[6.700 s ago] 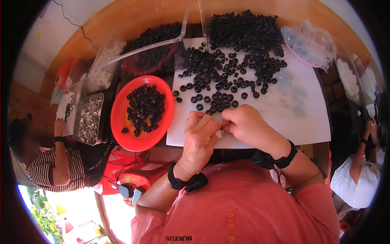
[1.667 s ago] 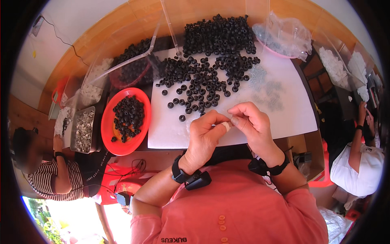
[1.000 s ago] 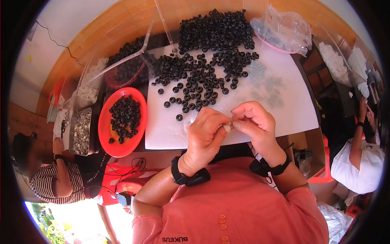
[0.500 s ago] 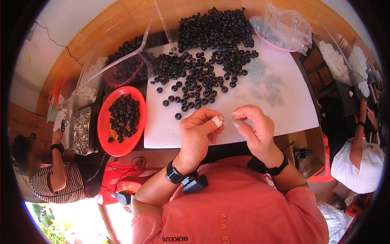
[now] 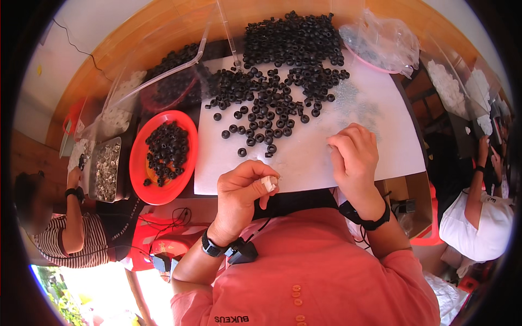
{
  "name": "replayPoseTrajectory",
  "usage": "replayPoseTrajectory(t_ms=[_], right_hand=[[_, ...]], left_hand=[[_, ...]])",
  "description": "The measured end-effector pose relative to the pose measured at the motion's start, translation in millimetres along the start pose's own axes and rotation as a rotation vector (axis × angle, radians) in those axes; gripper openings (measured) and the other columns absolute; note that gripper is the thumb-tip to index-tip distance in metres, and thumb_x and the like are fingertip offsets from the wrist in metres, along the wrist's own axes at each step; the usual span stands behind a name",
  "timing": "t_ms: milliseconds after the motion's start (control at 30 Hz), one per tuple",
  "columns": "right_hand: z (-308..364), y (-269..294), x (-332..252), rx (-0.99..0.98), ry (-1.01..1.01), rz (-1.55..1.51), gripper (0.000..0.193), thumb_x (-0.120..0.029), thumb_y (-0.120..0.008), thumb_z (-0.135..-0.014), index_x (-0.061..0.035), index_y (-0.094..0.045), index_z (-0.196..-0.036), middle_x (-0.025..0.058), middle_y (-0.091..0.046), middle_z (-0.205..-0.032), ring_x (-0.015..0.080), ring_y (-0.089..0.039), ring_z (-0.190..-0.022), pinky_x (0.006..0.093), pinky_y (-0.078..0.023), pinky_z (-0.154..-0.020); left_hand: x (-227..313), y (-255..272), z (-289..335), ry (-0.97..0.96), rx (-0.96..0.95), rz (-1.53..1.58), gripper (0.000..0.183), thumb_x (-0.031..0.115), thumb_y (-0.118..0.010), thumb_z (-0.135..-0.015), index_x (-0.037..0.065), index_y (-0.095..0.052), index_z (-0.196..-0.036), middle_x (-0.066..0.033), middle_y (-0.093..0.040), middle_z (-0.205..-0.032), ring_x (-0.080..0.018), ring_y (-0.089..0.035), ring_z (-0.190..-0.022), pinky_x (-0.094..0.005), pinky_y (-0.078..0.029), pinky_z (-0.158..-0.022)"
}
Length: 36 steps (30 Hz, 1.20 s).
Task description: Assembling small black rings with white plastic components at a workshop table.
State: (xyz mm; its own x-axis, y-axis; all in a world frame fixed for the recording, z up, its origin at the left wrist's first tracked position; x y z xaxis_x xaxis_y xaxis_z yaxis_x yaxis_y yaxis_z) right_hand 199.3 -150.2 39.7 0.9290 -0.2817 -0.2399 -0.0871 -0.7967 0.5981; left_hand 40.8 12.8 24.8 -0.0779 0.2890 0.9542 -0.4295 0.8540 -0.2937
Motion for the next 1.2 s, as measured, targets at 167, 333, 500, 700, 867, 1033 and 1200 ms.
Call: replayPoseTrajectory(t_ms=[167, 333, 500, 700, 867, 1033, 1200], right_hand=[[-1, -7, -39, -0.168, -0.102, -0.685, 0.022, 0.004, -0.073, -0.078, -0.0027, -0.065, -0.097, 0.0107, -0.062, -0.091, 0.0285, -0.065, -0.083, 0.0376, -0.05, -0.07], [2, -27, -59, -0.222, -0.238, -1.075, 0.011, 0.005, -0.069, -0.09, 0.0003, -0.065, -0.099, 0.0103, -0.065, -0.092, 0.0173, -0.069, -0.075, 0.0281, -0.056, -0.068], [2, -29, -60, -0.21, -0.204, -1.053, 0.01, 0.004, -0.069, -0.09, -0.0002, -0.066, -0.099, 0.0103, -0.065, -0.089, 0.0171, -0.069, -0.073, 0.0271, -0.054, -0.065], [2, -21, -40, -0.136, -0.314, -0.866, 0.007, 0.0, -0.071, -0.088, -0.0013, -0.067, -0.094, 0.0054, -0.067, -0.085, 0.0134, -0.065, -0.073, 0.0256, -0.05, -0.064], [8, -20, -25, -0.102, -0.374, -0.864, 0.007, -0.002, -0.072, -0.088, -0.002, -0.067, -0.093, 0.0043, -0.069, -0.084, 0.0112, -0.063, -0.072, 0.0236, -0.048, -0.062], [13, -21, -21, -0.116, -0.418, -0.868, 0.008, -0.001, -0.072, -0.087, -0.0015, -0.067, -0.094, 0.0048, -0.069, -0.083, 0.0105, -0.064, -0.071, 0.0241, -0.05, -0.064], [16, -22, -17, -0.103, -0.434, -0.936, 0.01, 0.0, -0.073, -0.087, 0.0, -0.067, -0.095, 0.0049, -0.069, -0.083, 0.0097, -0.064, -0.072, 0.0237, -0.051, -0.064]], left_hand=[[-1, 4, 4, 0.046, -0.008, 0.081, 0.013, 0.005, -0.07, -0.092, -0.005, -0.066, -0.098, -0.0112, -0.066, -0.079, -0.015, -0.058, -0.062, -0.0234, -0.042, -0.049], [-1, 6, 9, 0.058, -0.024, 0.127, 0.013, 0.008, -0.067, -0.096, -0.004, -0.066, -0.101, -0.0083, -0.068, -0.083, -0.0102, -0.059, -0.065, -0.0217, -0.043, -0.051], [-1, 9, 13, 0.074, -0.007, 0.139, 0.014, 0.01, -0.067, -0.097, -0.003, -0.066, -0.101, -0.0084, -0.068, -0.084, -0.0102, -0.059, -0.064, -0.021, -0.043, -0.05], [26, 29, -1, -0.349, 0.167, -0.585, 0.009, 0.008, -0.071, -0.092, -0.001, -0.07, -0.094, -0.0049, -0.065, -0.081, -0.0111, -0.055, -0.069, -0.0258, -0.043, -0.06], [30, 22, -24, -0.584, 0.113, -0.935, 0.013, 0.0, -0.072, -0.082, 0.001, -0.07, -0.095, -0.0053, -0.062, -0.082, -0.0167, -0.055, -0.074, -0.0301, -0.044, -0.065], [21, -7, -47, -0.746, 0.019, -1.293, 0.019, -0.004, -0.069, -0.074, 0.002, -0.069, -0.091, -0.0085, -0.059, -0.082, -0.029, -0.056, -0.081, -0.0393, -0.048, -0.064], [18, -17, -57, -0.808, -0.057, -1.466, 0.022, -0.005, -0.069, -0.069, 0.003, -0.066, -0.09, -0.0086, -0.057, -0.083, -0.0296, -0.057, -0.081, -0.0409, -0.049, -0.064]])
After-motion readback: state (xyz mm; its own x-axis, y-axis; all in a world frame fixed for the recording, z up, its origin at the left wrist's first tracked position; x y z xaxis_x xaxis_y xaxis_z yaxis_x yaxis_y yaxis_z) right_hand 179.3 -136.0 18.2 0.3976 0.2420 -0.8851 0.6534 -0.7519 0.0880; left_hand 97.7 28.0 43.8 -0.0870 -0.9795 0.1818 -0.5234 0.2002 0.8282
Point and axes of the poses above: each hand's wrist, its own z-axis away from the middle knuckle, its own y-axis out of the back of the hand, x = y × z, the point moved 3 cm from there along -z, towards the middle knuckle
